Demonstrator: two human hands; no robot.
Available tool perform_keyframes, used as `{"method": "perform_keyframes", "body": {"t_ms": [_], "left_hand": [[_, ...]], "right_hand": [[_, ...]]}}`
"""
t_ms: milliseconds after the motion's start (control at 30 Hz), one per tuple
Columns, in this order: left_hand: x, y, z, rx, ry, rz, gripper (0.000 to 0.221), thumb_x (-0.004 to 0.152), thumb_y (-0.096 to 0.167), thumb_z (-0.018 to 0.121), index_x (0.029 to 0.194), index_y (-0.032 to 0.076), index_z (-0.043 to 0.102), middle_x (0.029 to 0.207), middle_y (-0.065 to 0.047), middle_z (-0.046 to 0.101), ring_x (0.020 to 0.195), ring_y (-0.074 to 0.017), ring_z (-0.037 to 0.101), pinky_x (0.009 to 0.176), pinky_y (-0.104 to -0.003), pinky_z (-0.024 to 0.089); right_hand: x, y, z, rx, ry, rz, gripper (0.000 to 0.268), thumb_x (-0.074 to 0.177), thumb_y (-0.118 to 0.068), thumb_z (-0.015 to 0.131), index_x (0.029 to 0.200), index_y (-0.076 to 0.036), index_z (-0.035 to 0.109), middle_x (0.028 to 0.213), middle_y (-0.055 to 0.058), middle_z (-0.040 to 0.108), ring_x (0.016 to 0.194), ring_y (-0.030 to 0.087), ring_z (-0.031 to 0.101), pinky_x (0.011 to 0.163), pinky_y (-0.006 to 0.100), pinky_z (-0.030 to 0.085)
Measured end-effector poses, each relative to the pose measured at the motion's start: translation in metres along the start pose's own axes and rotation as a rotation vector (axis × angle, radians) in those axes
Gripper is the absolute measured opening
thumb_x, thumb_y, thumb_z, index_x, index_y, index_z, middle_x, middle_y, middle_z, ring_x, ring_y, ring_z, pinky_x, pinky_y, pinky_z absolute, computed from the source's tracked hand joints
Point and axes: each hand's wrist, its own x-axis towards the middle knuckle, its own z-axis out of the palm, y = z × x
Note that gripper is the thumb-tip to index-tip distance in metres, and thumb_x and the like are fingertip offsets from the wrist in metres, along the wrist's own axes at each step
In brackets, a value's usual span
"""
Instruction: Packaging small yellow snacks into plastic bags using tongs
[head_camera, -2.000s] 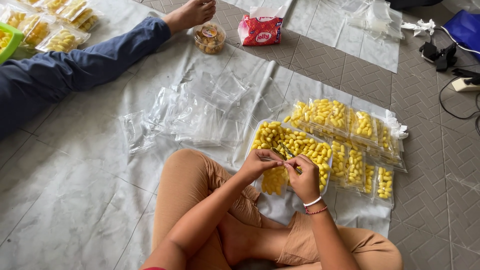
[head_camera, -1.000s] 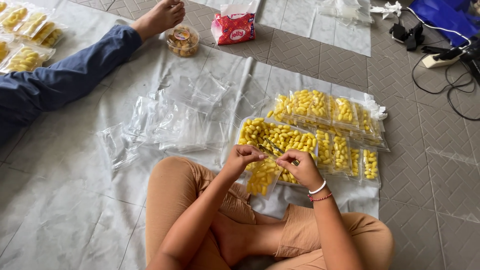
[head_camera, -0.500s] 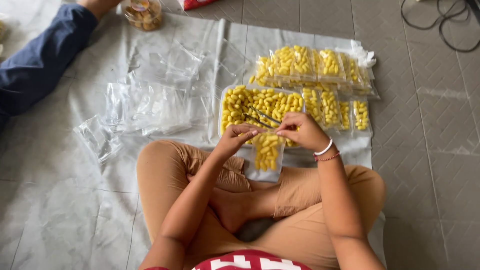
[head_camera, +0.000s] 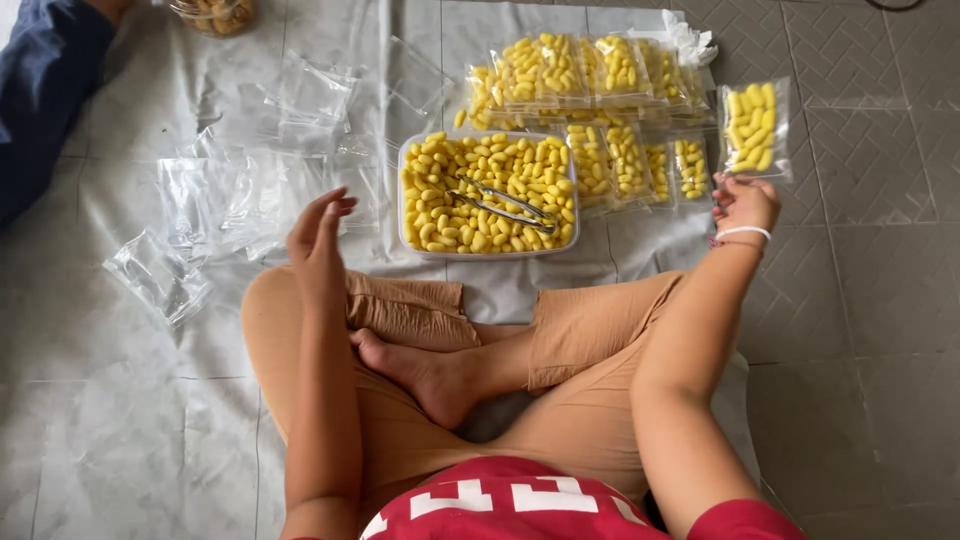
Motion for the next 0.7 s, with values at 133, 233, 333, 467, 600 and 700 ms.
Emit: {"method": "perform_keyframes", "body": {"t_ms": [133, 233, 333, 467, 600, 700], "left_hand": [[-0.055, 0.057, -0.041, 0.755, -0.017, -0.147, 0.031, 0.109, 0.054, 0.052, 0.126, 0.035, 0.07, 0.116, 0.005, 0.072, 0.095, -0.0264, 0.068, 0.091, -0.038, 0.047], [-0.09, -0.016, -0.071, 0.89, 0.071, 0.002, 0.029, 0.107, 0.031, 0.062, 0.126, 0.012, 0.073, 0.124, -0.018, 0.068, 0.12, -0.0427, 0.058, 0.106, -0.054, 0.037], [-0.124, -0.04, -0.095, 1.091, 0.005, 0.012, 0.059, 0.094, 0.047, 0.065, 0.148, 0.026, 0.054, 0.16, -0.004, 0.045, 0.146, -0.0347, 0.037, 0.115, -0.067, 0.023], [-0.127, -0.026, -0.093, 1.054, -0.081, -0.199, 0.074, 0.093, 0.058, 0.058, 0.158, 0.028, 0.039, 0.168, -0.009, 0.028, 0.153, -0.0374, 0.021, 0.116, -0.068, 0.022], [-0.115, -0.026, -0.087, 1.096, -0.077, -0.253, 0.082, 0.087, 0.06, 0.06, 0.159, 0.028, 0.038, 0.169, -0.01, 0.025, 0.154, -0.0399, 0.018, 0.115, -0.071, 0.025], [-0.108, -0.034, -0.092, 1.123, -0.093, -0.266, 0.086, 0.088, 0.068, 0.056, 0.161, 0.032, 0.032, 0.17, -0.007, 0.02, 0.155, -0.0365, 0.013, 0.113, -0.07, 0.027]], "right_hand": [[0.09, 0.061, 0.006, -0.065, -0.19, 0.31, 0.015, 0.107, -0.03, 0.057, 0.095, -0.035, 0.049, 0.083, -0.012, 0.066, 0.077, 0.012, 0.057, 0.077, 0.04, 0.038], [0.101, 0.091, 0.022, 0.023, -0.23, 0.524, 0.002, 0.104, -0.028, 0.056, 0.104, -0.025, 0.056, 0.112, -0.022, 0.075, 0.083, 0.005, 0.066, 0.075, 0.036, 0.04], [0.102, 0.103, 0.031, -0.019, -0.211, 0.569, 0.005, 0.102, -0.023, 0.055, 0.103, -0.028, 0.054, 0.108, -0.018, 0.075, 0.083, 0.009, 0.067, 0.074, 0.04, 0.04], [0.106, 0.107, 0.042, -0.03, -0.256, 0.612, 0.005, 0.105, -0.025, 0.052, 0.109, -0.028, 0.052, 0.121, -0.022, 0.071, 0.085, 0.007, 0.066, 0.075, 0.039, 0.041], [0.139, 0.127, 0.052, -0.093, -0.29, 0.611, 0.011, 0.104, -0.033, 0.056, 0.113, -0.027, 0.055, 0.121, -0.025, 0.072, 0.079, 0.007, 0.065, 0.071, 0.039, 0.044], [0.094, 0.095, 0.059, -0.339, -0.104, 0.416, 0.022, 0.087, -0.029, 0.074, 0.098, -0.013, 0.064, 0.078, -0.001, 0.073, 0.061, 0.016, 0.07, 0.058, 0.034, 0.053]]}}
